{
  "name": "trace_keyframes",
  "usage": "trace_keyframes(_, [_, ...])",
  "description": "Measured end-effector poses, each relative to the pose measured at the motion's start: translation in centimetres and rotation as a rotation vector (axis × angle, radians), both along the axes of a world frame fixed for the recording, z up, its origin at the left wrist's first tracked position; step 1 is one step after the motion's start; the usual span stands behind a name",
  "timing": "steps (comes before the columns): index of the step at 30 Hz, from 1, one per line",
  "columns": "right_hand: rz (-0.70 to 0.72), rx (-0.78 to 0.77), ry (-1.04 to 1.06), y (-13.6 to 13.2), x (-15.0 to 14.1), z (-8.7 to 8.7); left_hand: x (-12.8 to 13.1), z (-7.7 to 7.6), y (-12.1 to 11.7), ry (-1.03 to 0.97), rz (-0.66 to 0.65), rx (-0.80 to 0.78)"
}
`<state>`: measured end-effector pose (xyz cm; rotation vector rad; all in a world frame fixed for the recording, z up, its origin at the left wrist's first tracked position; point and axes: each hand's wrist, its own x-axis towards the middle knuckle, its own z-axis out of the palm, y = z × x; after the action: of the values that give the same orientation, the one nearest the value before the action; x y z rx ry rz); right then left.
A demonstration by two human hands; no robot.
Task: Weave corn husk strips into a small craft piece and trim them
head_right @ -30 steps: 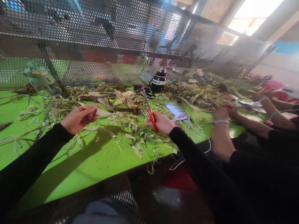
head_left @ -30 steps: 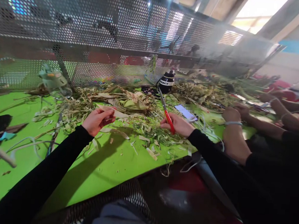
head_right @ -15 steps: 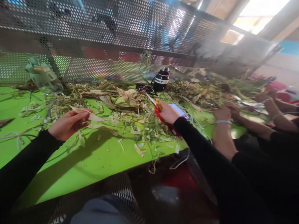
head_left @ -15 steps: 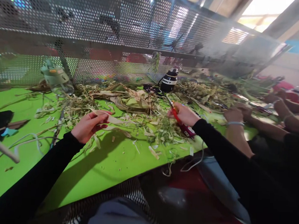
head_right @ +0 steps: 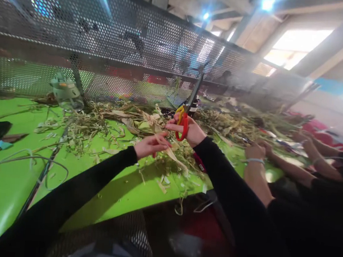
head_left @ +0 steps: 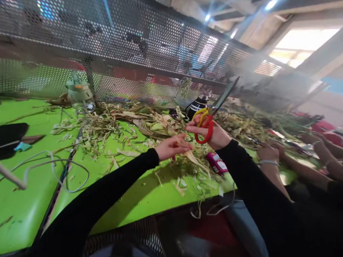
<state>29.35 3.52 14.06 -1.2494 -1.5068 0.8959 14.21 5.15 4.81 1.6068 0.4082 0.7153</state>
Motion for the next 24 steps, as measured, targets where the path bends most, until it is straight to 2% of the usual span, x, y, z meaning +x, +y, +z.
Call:
trace_keyframes(2, [0.052, 0.009, -0.004, 0.7, -1.1, 0.5, 2.1, -0.9, -0.6, 0.206, -0.165, 0.11])
trace_keyframes(3, [0.07, 0.022, -0.017, 1.4, -1.7, 0.8, 2.7, -1.4, -1.0, 0.26, -0.19, 0.126])
trace_keyframes(5, [0.083, 0.07, -0.04, 3.6, -3.1, 1.5, 3.0, -2.6, -2.0, 0.317, -0.188, 0.141])
trace_keyframes(8, [0.054, 0.144, -0.025, 8.5, -6.5, 2.5, 2.3, -3.6, -3.0, 0.38, -0.177, 0.138])
trace_keyframes(11, [0.079, 0.159, -0.055, 12.9, -10.5, 3.1, 0.8, -3.6, -3.5, 0.448, -0.152, 0.121])
trace_keyframes(13, [0.064, 0.179, -0.12, 14.2, -12.1, 3.3, -0.4, -3.4, -3.7, 0.454, -0.096, 0.123])
trace_keyframes(16, [0.102, 0.196, -0.268, 13.1, -11.5, 2.8, -2.5, -3.1, -4.1, 0.431, -0.065, 0.149])
trace_keyframes(19, [0.214, 0.066, -0.46, 9.6, -8.1, 1.5, -4.5, -3.4, -4.6, 0.456, -0.089, 0.197])
trace_keyframes(20, [0.212, 0.021, -0.508, 8.1, -6.6, 0.8, -4.9, -3.6, -4.8, 0.465, -0.106, 0.215])
trace_keyframes(24, [0.116, -0.197, -0.967, 2.6, -1.0, -3.0, -5.7, -4.4, -5.7, 0.521, -0.173, 0.241])
